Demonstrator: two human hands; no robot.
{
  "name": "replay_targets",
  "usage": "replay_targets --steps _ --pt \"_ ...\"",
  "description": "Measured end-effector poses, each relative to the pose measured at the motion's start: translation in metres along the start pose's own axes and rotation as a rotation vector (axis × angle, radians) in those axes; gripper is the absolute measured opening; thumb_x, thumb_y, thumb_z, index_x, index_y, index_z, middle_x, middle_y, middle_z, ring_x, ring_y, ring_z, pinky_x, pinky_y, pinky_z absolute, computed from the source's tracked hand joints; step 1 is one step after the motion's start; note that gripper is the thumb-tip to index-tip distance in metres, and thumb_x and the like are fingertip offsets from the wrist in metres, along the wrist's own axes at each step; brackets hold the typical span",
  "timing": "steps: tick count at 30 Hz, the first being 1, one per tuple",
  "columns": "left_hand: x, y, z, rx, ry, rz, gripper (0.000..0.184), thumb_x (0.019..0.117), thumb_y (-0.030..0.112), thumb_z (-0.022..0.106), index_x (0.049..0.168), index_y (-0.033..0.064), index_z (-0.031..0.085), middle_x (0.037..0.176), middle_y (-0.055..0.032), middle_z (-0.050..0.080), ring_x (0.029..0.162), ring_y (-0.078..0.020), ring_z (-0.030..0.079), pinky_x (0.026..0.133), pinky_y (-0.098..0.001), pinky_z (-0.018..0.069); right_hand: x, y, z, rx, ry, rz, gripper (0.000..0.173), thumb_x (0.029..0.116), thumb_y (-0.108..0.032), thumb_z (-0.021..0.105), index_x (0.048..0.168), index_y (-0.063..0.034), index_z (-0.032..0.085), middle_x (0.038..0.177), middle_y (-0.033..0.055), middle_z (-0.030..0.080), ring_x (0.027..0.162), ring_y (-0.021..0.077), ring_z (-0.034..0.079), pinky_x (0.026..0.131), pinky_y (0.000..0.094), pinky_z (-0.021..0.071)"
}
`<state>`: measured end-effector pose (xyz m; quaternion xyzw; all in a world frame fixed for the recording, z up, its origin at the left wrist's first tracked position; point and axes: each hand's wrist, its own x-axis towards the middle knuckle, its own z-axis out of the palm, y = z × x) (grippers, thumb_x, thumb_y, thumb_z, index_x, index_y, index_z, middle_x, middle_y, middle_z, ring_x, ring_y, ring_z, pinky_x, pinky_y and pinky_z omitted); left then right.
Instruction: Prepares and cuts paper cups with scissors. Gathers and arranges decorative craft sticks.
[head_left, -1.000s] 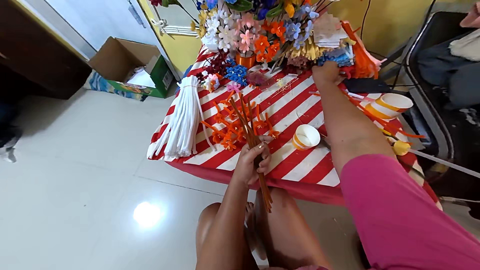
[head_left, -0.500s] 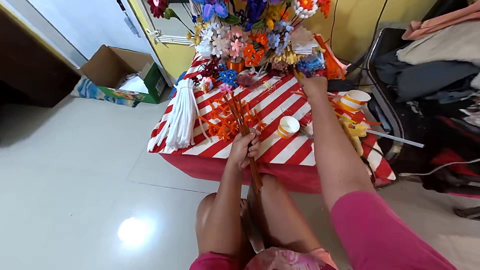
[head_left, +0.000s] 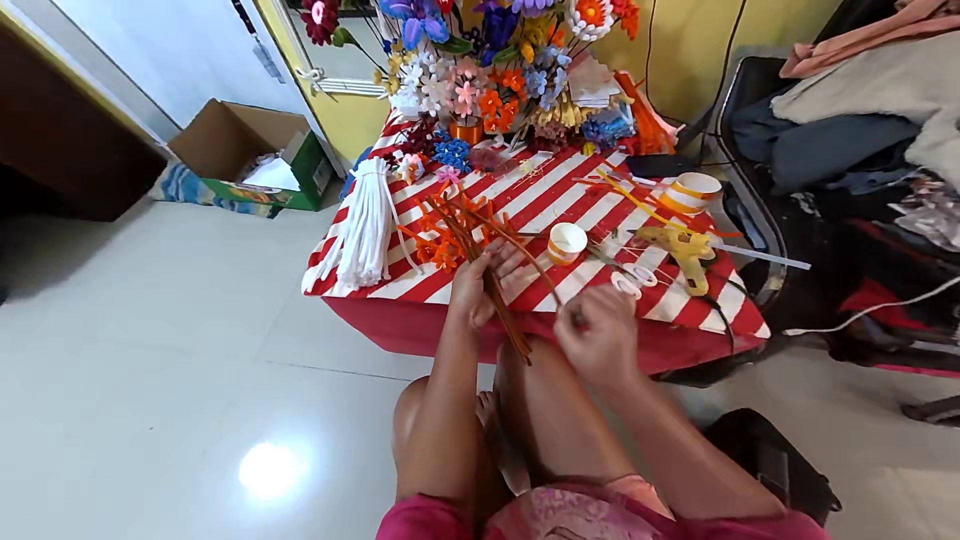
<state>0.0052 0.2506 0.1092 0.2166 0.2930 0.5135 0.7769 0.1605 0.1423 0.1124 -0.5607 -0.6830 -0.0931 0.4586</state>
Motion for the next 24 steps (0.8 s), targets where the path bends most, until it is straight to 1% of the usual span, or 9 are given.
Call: replay_targets --steps 4,6,8,11,13,15,17,21,24 --pt "0.001 0.002 -0.001 -0.055 0.093 0.070 0.036 0.1136 0.018 0.025 0.131 -0.0005 0.050 0.107 -0.0172 0.072 0.092 -0.0259 0.075 0.083 -0.0380 0.0617 -0.034 0.001 0.020 0.043 -0.118 -0.141 0.018 0.0873 -0.020 0.061 0.071 -0.0126 0.064 0.066 0.0021 0.061 0.071 0.0202 0.059 0.077 0.0412 0.0435" --pt "0.002 0.003 0.002 -0.068 0.174 0.089 0.031 0.1127 0.017 0.030 0.127 0.0012 0.053 0.091 -0.0121 0.068 0.077 -0.0220 0.072 0.077 -0.0377 0.0627 -0.033 0.001 0.020 0.069 -0.288 -0.160 0.023 0.0902 -0.025 0.061 0.072 -0.0123 0.065 0.069 0.0023 0.062 0.072 0.0204 0.061 0.078 0.0425 0.0439" --pt "0.004 0.004 0.000 -0.039 0.175 0.097 0.030 0.1120 0.016 0.033 0.125 0.0025 0.057 0.079 -0.0066 0.061 0.065 -0.0162 0.065 0.070 -0.0325 0.0614 -0.017 0.002 0.016 0.190 -0.415 -0.093 0.031 0.0937 -0.030 0.063 0.074 -0.0075 0.069 0.070 0.0059 0.065 0.072 0.0223 0.063 0.077 0.0449 0.0458" --pt "0.006 0.004 -0.006 -0.008 0.135 0.111 0.034 0.1117 0.015 0.032 0.123 0.0017 0.061 0.072 -0.0036 0.059 0.058 -0.0119 0.061 0.059 -0.0250 0.0569 0.031 0.008 0.021 0.171 -0.381 -0.053 0.027 0.0959 -0.020 0.059 0.083 0.0002 0.072 0.078 0.0135 0.068 0.078 0.0299 0.068 0.077 0.0497 0.0546" --pt "0.006 0.003 -0.008 -0.006 0.128 0.120 0.034 0.1119 0.015 0.031 0.123 0.0020 0.060 0.073 -0.0039 0.059 0.058 -0.0121 0.061 0.057 -0.0246 0.0563 0.074 0.014 0.033 -0.047 -0.476 -0.048 0.021 0.0974 -0.014 0.060 0.095 0.0027 0.073 0.091 0.0194 0.072 0.093 0.0376 0.070 0.084 0.0550 0.0544" --pt "0.007 0.004 -0.010 0.005 0.126 0.121 0.035 0.1120 0.015 0.031 0.127 0.0011 0.059 0.074 -0.0050 0.059 0.058 -0.0129 0.061 0.057 -0.0252 0.0564 0.115 0.015 0.046 -0.275 -0.703 0.004 0.020 0.0966 -0.009 0.062 0.111 0.0014 0.071 0.109 0.0228 0.070 0.111 0.0436 0.063 0.093 0.0622 0.0473" --pt "0.008 0.004 -0.012 0.020 0.110 0.117 0.036 0.1122 0.015 0.029 0.128 0.0014 0.058 0.074 -0.0046 0.058 0.058 -0.0126 0.060 0.056 -0.0248 0.0554 0.144 0.017 0.060 -0.398 -0.854 -0.009 0.016 0.0911 -0.002 0.066 0.105 0.0034 0.072 0.107 0.0254 0.070 0.109 0.0471 0.063 0.090 0.0677 0.0449" --pt "0.008 0.005 -0.013 0.000 0.088 0.101 0.032 0.1115 0.013 0.031 0.124 0.0012 0.058 0.074 -0.0057 0.058 0.058 -0.0126 0.060 0.055 -0.0246 0.0553 0.175 0.024 0.085 -0.508 -1.223 0.031 0.015 0.0947 -0.008 0.066 0.102 0.0045 0.071 0.113 0.0260 0.069 0.112 0.0467 0.064 0.086 0.0698 0.0488" --pt "0.006 0.005 -0.011 0.023 0.104 0.111 0.031 0.1116 0.013 0.033 0.124 0.0004 0.059 0.075 -0.0069 0.061 0.061 -0.0153 0.064 0.061 -0.0294 0.0601 0.187 0.047 0.098 -0.427 -1.269 -0.002 0.015 0.0950 -0.007 0.066 0.100 0.0071 0.070 0.109 0.0281 0.067 0.108 0.0469 0.064 0.086 0.0685 0.0495"
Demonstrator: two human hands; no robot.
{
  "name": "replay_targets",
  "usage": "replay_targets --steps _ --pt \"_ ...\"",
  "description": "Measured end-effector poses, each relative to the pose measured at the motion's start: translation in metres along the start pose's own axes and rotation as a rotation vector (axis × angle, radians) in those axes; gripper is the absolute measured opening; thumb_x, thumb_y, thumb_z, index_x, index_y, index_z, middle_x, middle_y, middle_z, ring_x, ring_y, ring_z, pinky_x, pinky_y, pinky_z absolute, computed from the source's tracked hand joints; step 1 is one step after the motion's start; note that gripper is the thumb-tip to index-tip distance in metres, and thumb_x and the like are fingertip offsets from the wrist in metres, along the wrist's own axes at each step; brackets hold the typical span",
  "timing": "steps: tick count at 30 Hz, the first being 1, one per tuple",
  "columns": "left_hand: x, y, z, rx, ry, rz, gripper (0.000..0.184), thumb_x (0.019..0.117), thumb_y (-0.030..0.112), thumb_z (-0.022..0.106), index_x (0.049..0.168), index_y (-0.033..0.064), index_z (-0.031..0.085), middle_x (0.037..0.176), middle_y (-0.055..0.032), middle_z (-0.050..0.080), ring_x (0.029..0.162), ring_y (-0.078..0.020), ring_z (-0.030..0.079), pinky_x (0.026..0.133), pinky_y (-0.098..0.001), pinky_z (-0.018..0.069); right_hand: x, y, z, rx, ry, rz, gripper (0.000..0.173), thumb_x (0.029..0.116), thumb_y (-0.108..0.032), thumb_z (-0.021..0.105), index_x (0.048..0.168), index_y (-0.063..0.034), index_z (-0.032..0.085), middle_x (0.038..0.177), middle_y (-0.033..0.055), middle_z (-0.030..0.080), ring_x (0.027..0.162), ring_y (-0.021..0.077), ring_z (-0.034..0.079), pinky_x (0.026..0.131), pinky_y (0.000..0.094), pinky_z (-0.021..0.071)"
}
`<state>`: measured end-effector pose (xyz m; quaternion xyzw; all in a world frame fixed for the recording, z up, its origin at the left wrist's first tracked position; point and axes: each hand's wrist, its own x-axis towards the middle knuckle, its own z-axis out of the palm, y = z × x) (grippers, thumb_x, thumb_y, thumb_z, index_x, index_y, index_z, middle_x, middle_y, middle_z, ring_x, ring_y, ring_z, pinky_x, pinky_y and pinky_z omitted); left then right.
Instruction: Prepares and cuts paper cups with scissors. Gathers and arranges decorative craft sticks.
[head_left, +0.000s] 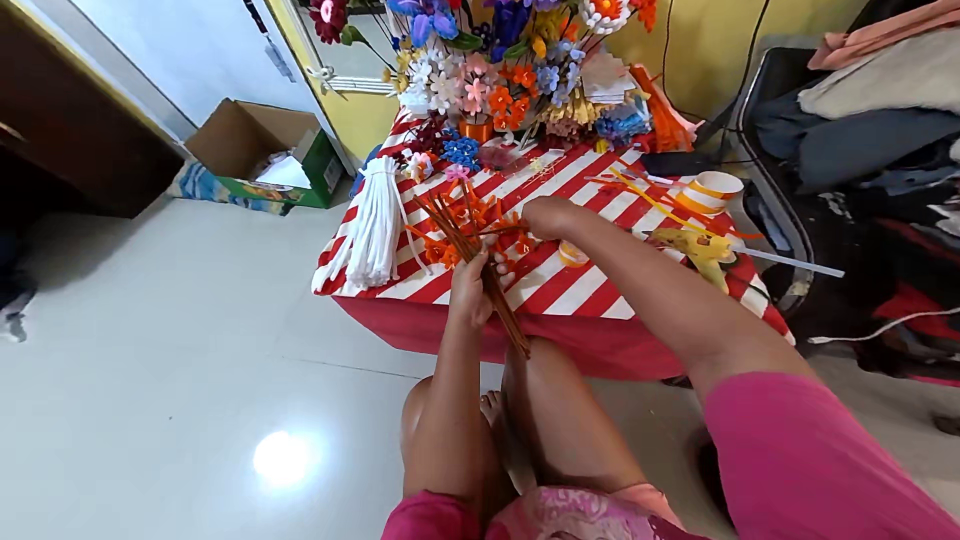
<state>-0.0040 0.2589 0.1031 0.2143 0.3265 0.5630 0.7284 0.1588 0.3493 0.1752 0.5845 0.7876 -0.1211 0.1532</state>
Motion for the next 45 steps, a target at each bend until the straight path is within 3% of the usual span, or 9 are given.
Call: replay_targets --steps 7,12,17,20,25,30,35,38,45 --pt "-0.001 0.000 0.001 0.032 -0.029 -0.005 0.032 0.1114 0.011 0.035 0.129 -0.0015 0.058 0.087 -0.0113 0.068 0.070 -0.0188 0.070 0.070 -0.0342 0.0626 -0.020 0.010 -0.053 -0.003 0.267 0.085 0.015 0.0951 0.001 0.059 0.105 0.0067 0.068 0.111 0.0314 0.066 0.110 0.0523 0.063 0.084 0.0727 0.0485" --pt "-0.004 0.002 0.002 0.016 -0.065 0.000 0.034 0.1117 0.010 0.030 0.128 -0.0022 0.058 0.097 -0.0137 0.072 0.080 -0.0210 0.073 0.076 -0.0350 0.0626 -0.064 -0.003 -0.081 0.133 0.418 0.085 0.014 0.0984 -0.008 0.060 0.102 0.0046 0.066 0.102 0.0271 0.066 0.102 0.0460 0.065 0.085 0.0650 0.0501" --pt "-0.001 -0.003 0.000 -0.010 -0.081 -0.010 0.038 0.1125 0.014 0.028 0.137 0.0022 0.055 0.112 -0.0169 0.070 0.093 -0.0270 0.073 0.080 -0.0427 0.0620 -0.080 -0.026 -0.005 0.739 0.473 -0.094 0.019 0.0983 -0.014 0.066 0.105 0.0035 0.067 0.082 0.0160 0.067 0.070 0.0270 0.065 0.068 0.0487 0.0564" --pt "-0.002 -0.006 0.001 0.012 -0.054 0.014 0.029 0.1121 0.016 0.033 0.129 0.0046 0.053 0.096 -0.0112 0.069 0.081 -0.0192 0.071 0.073 -0.0363 0.0615 -0.070 -0.044 0.048 0.964 0.345 -0.096 0.019 0.0993 -0.015 0.066 0.102 0.0033 0.064 0.077 0.0118 0.064 0.062 0.0180 0.062 0.062 0.0372 0.0556" --pt "-0.005 -0.004 -0.008 0.110 -0.111 0.039 0.032 0.1123 0.017 0.032 0.132 0.0043 0.053 0.102 -0.0113 0.071 0.087 -0.0185 0.071 0.080 -0.0377 0.0610 -0.060 -0.057 0.071 1.011 0.330 -0.067 0.014 0.0959 -0.012 0.065 0.101 0.0010 0.070 0.081 0.0096 0.065 0.072 0.0171 0.062 0.072 0.0392 0.0531" --pt "-0.006 0.000 -0.014 0.095 -0.171 0.016 0.036 0.1122 0.015 0.029 0.136 0.0053 0.054 0.103 -0.0100 0.070 0.087 -0.0170 0.070 0.080 -0.0353 0.0606 -0.059 -0.060 0.069 1.048 0.301 -0.056 0.013 0.1008 -0.005 0.053 0.105 0.0029 0.062 0.084 0.0111 0.059 0.076 0.0187 0.058 0.073 0.0386 0.0497" --pt "-0.006 0.000 -0.013 0.082 -0.176 -0.013 0.030 0.1123 0.017 0.030 0.124 0.0052 0.055 0.093 -0.0085 0.070 0.083 -0.0157 0.071 0.078 -0.0342 0.0608 -0.056 -0.064 0.074 1.176 0.322 -0.118 0.018 0.1018 -0.007 0.053 0.116 0.0019 0.060 0.089 0.0098 0.063 0.077 0.0140 0.061 0.074 0.0325 0.0527" --pt "-0.005 -0.002 -0.015 0.086 -0.218 0.004 0.036 0.1121 0.017 0.028 0.134 0.0064 0.055 0.100 -0.0087 0.072 0.088 -0.0159 0.072 0.081 -0.0344 0.0608 -0.052 -0.062 0.078 1.191 0.285 -0.166 0.019 0.1031 -0.011 0.056 0.112 0.0038 0.063 0.098 0.0131 0.063 0.085 0.0166 0.063 0.081 0.0352 0.0537" --pt "-0.006 -0.003 -0.014 0.143 -0.273 0.018 0.042 0.1127 0.020 0.024 0.145 0.0087 0.049 0.106 -0.0084 0.071 0.089 -0.0146 0.071 0.080 -0.0321 0.0607 -0.055 -0.064 0.077 1.307 0.242 -0.194 0.011 0.1004 -0.005 0.057 0.103 0.0030 0.065 0.087 0.0091 0.065 0.080 0.0118 0.065 0.076 0.0303 0.0551"
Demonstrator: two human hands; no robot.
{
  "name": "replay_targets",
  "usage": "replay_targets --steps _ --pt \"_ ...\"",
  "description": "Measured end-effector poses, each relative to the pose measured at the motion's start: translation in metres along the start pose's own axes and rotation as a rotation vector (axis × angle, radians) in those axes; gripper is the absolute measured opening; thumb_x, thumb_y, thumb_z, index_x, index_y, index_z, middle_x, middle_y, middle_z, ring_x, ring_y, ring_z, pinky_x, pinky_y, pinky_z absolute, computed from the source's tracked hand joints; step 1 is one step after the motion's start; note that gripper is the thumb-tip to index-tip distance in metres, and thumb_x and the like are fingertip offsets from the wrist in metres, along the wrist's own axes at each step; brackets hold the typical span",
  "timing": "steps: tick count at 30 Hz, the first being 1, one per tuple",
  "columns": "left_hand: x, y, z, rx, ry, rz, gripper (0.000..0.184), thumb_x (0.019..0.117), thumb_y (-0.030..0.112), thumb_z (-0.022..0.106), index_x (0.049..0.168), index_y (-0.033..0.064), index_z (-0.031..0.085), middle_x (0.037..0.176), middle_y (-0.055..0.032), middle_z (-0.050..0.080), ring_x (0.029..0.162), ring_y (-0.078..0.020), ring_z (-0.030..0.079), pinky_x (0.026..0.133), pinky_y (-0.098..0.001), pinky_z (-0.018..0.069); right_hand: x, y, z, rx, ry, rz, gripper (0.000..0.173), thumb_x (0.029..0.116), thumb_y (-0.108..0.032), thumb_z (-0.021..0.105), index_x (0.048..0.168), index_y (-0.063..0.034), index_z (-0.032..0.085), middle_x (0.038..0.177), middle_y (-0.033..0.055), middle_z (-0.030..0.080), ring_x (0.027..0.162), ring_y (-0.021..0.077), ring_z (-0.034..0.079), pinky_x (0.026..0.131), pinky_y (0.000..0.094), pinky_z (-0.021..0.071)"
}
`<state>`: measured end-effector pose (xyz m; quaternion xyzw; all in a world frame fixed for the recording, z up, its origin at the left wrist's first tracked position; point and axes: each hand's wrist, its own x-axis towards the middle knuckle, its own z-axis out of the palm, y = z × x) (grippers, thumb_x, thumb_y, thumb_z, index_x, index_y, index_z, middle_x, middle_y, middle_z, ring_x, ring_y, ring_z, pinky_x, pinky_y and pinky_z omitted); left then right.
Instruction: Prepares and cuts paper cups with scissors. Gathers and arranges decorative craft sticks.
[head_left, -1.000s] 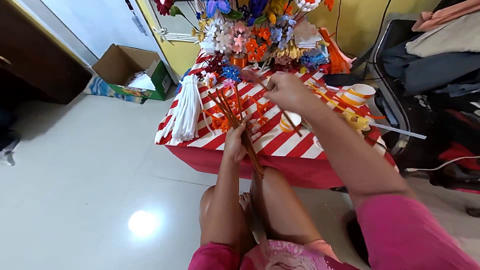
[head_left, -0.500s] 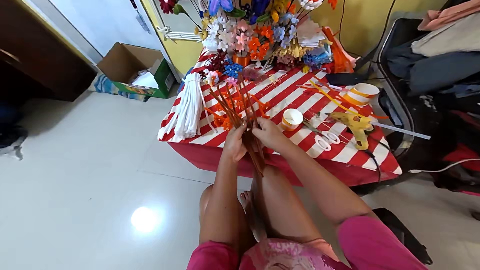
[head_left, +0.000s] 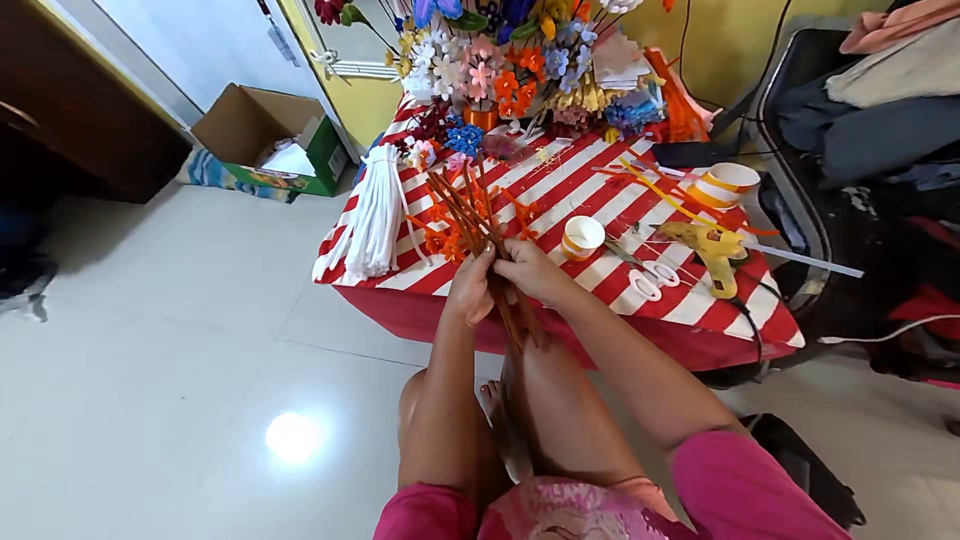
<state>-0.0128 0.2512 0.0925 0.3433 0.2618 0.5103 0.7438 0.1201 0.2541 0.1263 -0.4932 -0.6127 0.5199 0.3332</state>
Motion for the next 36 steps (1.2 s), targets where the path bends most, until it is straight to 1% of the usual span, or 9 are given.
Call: replay_targets --steps 5,11,17,19,23,26,28,30,36 --pt "0.005 -0.008 0.000 -0.007 0.016 0.094 0.030 0.1078 0.013 0.040 0.122 0.0013 0.064 0.105 -0.0113 0.072 0.089 -0.0161 0.071 0.082 -0.0331 0.0597 0.001 -0.007 0.002 -0.359 -0.096 0.002 0.024 0.1031 -0.016 0.050 0.103 0.0014 0.066 0.088 0.0121 0.065 0.083 0.0198 0.064 0.078 0.0426 0.0527" --pt "0.005 0.000 0.008 -0.076 0.193 -0.008 0.037 0.1125 0.019 0.027 0.104 0.0027 0.059 0.083 -0.0087 0.068 0.074 -0.0170 0.069 0.070 -0.0341 0.0607 0.001 -0.050 -0.033 -0.605 -0.378 -0.066 0.031 0.1052 -0.024 0.058 0.103 0.0056 0.067 0.090 0.0150 0.064 0.079 0.0206 0.061 0.076 0.0407 0.0517" --pt "0.014 -0.004 -0.001 -0.158 0.142 -0.065 0.046 0.1129 0.022 0.018 0.092 0.0062 0.055 0.063 -0.0005 0.053 0.051 -0.0106 0.054 0.052 -0.0238 0.0531 0.062 -0.075 -0.146 -0.328 0.263 -0.021 0.032 0.1049 -0.025 0.056 0.123 -0.0003 0.066 0.093 0.0102 0.067 0.069 0.0139 0.055 0.065 0.0349 0.0490" --pt "0.015 -0.005 -0.002 -0.177 0.141 -0.057 0.044 0.1124 0.021 0.018 0.092 0.0062 0.055 0.060 0.0003 0.051 0.049 -0.0105 0.052 0.051 -0.0240 0.0522 0.092 -0.060 -0.188 0.079 0.527 0.021 0.020 0.1009 -0.022 0.057 0.112 -0.0078 0.066 0.079 0.0001 0.061 0.057 0.0060 0.049 0.053 0.0231 0.0434" --pt "0.016 -0.008 -0.002 -0.169 0.116 -0.016 0.032 0.1097 0.012 0.028 0.093 0.0056 0.055 0.058 0.0028 0.047 0.046 -0.0074 0.048 0.048 -0.0210 0.0490 0.128 -0.023 -0.252 0.738 0.861 -0.027 0.005 0.1001 -0.020 0.052 0.102 -0.0160 0.055 0.075 -0.0030 0.053 0.057 0.0089 0.049 0.055 0.0271 0.0473" --pt "0.016 -0.012 -0.003 -0.140 0.084 0.042 0.015 0.0987 -0.004 0.045 0.096 0.0040 0.057 0.056 0.0028 0.050 0.046 -0.0058 0.049 0.050 -0.0208 0.0496 0.146 0.002 -0.262 0.302 0.945 0.152 0.015 0.0985 -0.014 0.055 0.112 -0.0075 0.053 0.082 0.0026 0.051 0.062 0.0118 0.050 0.058 0.0287 0.0476" --pt "0.017 -0.013 -0.002 -0.131 0.063 0.043 0.015 0.0974 -0.005 0.047 0.097 0.0031 0.059 0.055 0.0032 0.051 0.045 -0.0055 0.050 0.051 -0.0208 0.0502 0.156 0.015 -0.260 -0.295 0.828 0.320 0.039 0.0931 -0.012 0.067 0.123 0.0119 0.059 0.113 0.0258 0.061 0.096 0.0334 0.061 0.083 0.0519 0.0520" --pt "0.017 -0.014 -0.002 -0.127 0.052 0.027 0.015 0.0996 -0.003 0.045 0.099 0.0027 0.059 0.053 0.0041 0.048 0.044 -0.0053 0.049 0.051 -0.0213 0.0506 0.163 0.015 -0.253 -0.737 0.617 0.487 0.047 0.0968 -0.027 0.066 0.118 0.0147 0.063 0.130 0.0344 0.060 0.125 0.0480 0.058 0.101 0.0687 0.0443" --pt "0.020 -0.012 -0.001 -0.196 0.082 -0.015 0.024 0.1030 0.002 0.037 0.101 0.0029 0.061 0.052 0.0059 0.043 0.044 -0.0051 0.047 0.051 -0.0220 0.0509 0.171 0.025 -0.261 -0.661 0.884 0.394 0.044 0.0996 -0.027 0.057 0.124 0.0095 0.063 0.129 0.0360 0.060 0.125 0.0530 0.056 0.097 0.0747 0.0421"
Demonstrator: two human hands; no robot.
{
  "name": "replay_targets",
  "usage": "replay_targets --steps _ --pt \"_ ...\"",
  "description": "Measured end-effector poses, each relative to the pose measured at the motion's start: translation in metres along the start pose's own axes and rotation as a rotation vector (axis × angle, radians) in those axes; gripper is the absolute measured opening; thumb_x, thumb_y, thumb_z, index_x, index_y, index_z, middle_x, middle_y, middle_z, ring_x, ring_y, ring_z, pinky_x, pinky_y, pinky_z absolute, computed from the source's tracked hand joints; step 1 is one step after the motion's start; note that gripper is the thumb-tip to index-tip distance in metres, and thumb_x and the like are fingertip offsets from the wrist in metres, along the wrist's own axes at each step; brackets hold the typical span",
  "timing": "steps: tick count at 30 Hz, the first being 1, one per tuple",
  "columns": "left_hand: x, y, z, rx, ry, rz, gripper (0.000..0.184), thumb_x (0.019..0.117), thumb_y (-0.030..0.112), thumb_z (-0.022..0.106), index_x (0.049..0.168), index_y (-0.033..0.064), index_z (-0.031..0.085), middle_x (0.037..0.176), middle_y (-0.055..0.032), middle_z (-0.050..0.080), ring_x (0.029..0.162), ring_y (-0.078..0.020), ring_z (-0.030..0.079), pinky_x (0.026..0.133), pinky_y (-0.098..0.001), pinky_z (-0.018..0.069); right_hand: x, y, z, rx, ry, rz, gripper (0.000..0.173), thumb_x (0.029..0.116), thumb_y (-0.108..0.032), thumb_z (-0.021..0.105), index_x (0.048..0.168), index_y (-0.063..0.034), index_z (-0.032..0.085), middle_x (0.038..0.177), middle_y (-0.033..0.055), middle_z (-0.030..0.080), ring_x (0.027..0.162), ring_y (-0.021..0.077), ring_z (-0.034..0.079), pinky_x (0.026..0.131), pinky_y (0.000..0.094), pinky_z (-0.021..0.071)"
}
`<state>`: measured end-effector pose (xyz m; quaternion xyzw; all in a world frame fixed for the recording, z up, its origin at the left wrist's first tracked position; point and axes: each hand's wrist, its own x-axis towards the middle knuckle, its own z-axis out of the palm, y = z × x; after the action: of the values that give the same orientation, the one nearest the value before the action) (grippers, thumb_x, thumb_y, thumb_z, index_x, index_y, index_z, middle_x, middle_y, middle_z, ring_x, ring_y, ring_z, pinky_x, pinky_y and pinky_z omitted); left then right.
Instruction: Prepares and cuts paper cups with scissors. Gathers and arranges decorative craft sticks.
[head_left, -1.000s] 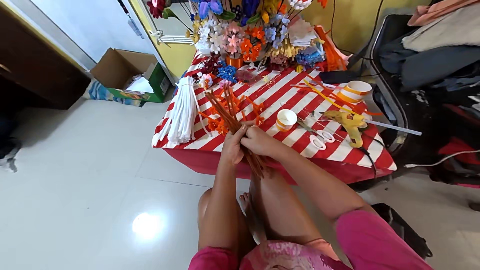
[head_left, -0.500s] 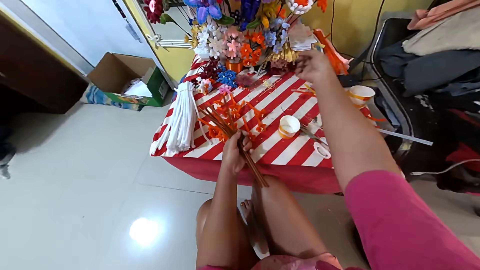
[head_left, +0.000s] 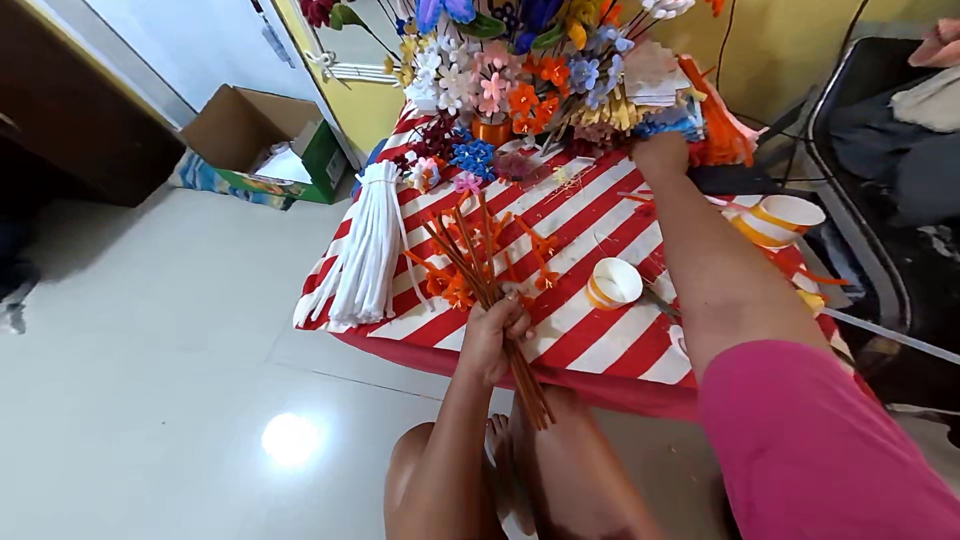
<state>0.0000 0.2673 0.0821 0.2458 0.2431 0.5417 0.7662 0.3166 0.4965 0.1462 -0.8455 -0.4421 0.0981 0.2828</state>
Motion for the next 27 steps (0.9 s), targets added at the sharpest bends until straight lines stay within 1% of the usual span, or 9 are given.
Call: replay_targets --steps 2,4,7,9,12,16,21,24,27 --pt "0.001 0.001 -0.001 -0.010 -0.005 -0.007 0.024 0.1028 0.002 0.037 0.102 0.0031 0.061 0.053 0.0061 0.044 0.044 -0.0054 0.047 0.052 -0.0222 0.0512 0.004 0.004 0.000 0.036 0.063 -0.030 0.047 0.1022 -0.027 0.052 0.133 0.0086 0.058 0.132 0.0350 0.059 0.127 0.0523 0.055 0.099 0.0732 0.0423" --pt "0.001 0.001 -0.002 -0.002 -0.015 -0.008 0.023 0.1025 0.002 0.037 0.103 0.0036 0.060 0.054 0.0059 0.044 0.045 -0.0054 0.048 0.053 -0.0221 0.0515 0.008 0.006 -0.002 0.086 0.112 -0.065 0.048 0.1019 -0.026 0.054 0.137 0.0064 0.056 0.134 0.0334 0.059 0.129 0.0507 0.055 0.102 0.0716 0.0418" --pt "0.001 0.000 -0.004 -0.012 -0.036 -0.008 0.023 0.1017 0.002 0.038 0.102 0.0038 0.060 0.054 0.0058 0.045 0.045 -0.0053 0.049 0.053 -0.0221 0.0515 0.013 0.007 -0.001 0.147 0.173 0.002 0.048 0.0967 -0.021 0.060 0.133 0.0091 0.057 0.134 0.0332 0.059 0.129 0.0479 0.055 0.104 0.0675 0.0426" --pt "0.001 0.000 -0.004 -0.017 -0.039 -0.004 0.022 0.1021 0.003 0.038 0.103 0.0035 0.060 0.053 0.0058 0.045 0.045 -0.0052 0.049 0.053 -0.0221 0.0523 0.020 0.008 0.003 0.223 0.197 0.030 0.053 0.0926 -0.021 0.065 0.137 0.0064 0.055 0.135 0.0292 0.060 0.130 0.0439 0.056 0.105 0.0645 0.0438" --pt "0.000 0.000 -0.005 -0.017 -0.036 -0.003 0.021 0.1019 0.003 0.039 0.103 0.0031 0.060 0.054 0.0054 0.045 0.045 -0.0057 0.049 0.054 -0.0225 0.0525 0.025 0.011 0.009 0.251 0.148 0.032 0.058 0.0938 -0.029 0.068 0.138 0.0058 0.055 0.136 0.0297 0.060 0.131 0.0458 0.055 0.105 0.0667 0.0421" --pt "0.000 0.000 -0.005 -0.009 -0.032 -0.010 0.022 0.1016 0.003 0.039 0.103 0.0032 0.061 0.053 0.0058 0.046 0.045 -0.0055 0.050 0.053 -0.0225 0.0526 0.028 0.011 0.016 0.201 0.069 0.053 0.064 0.0873 -0.031 0.078 0.133 0.0091 0.058 0.135 0.0320 0.058 0.132 0.0486 0.051 0.106 0.0715 0.0359" --pt "0.002 0.001 -0.005 -0.012 -0.042 -0.006 0.022 0.1021 0.003 0.038 0.104 0.0035 0.060 0.054 0.0060 0.046 0.046 -0.0054 0.050 0.054 -0.0224 0.0529 0.029 0.007 0.018 0.272 0.059 0.087 0.055 0.0876 -0.023 0.076 0.128 0.0111 0.059 0.133 0.0324 0.059 0.129 0.0475 0.054 0.103 0.0686 0.0408" --pt "0.001 0.000 -0.005 -0.019 -0.041 -0.005 0.022 0.1022 0.003 0.038 0.104 0.0033 0.061 0.054 0.0060 0.046 0.046 -0.0055 0.050 0.054 -0.0225 0.0529 0.039 0.009 0.026 0.446 0.069 0.059 0.059 0.0885 -0.021 0.075 0.136 0.0074 0.055 0.135 0.0286 0.059 0.128 0.0413 0.056 0.106 0.0619 0.0438" --pt "0.001 0.000 -0.006 -0.028 -0.055 0.001 0.022 0.1020 0.003 0.039 0.103 0.0034 0.061 0.054 0.0057 0.046 0.046 -0.0059 0.050 0.054 -0.0228 0.0530 0.038 0.006 0.025 0.540 0.086 0.099 0.055 0.0898 -0.018 0.072 0.135 0.0081 0.055 0.131 0.0279 0.060 0.120 0.0387 0.061 0.101 0.0573 0.0488"
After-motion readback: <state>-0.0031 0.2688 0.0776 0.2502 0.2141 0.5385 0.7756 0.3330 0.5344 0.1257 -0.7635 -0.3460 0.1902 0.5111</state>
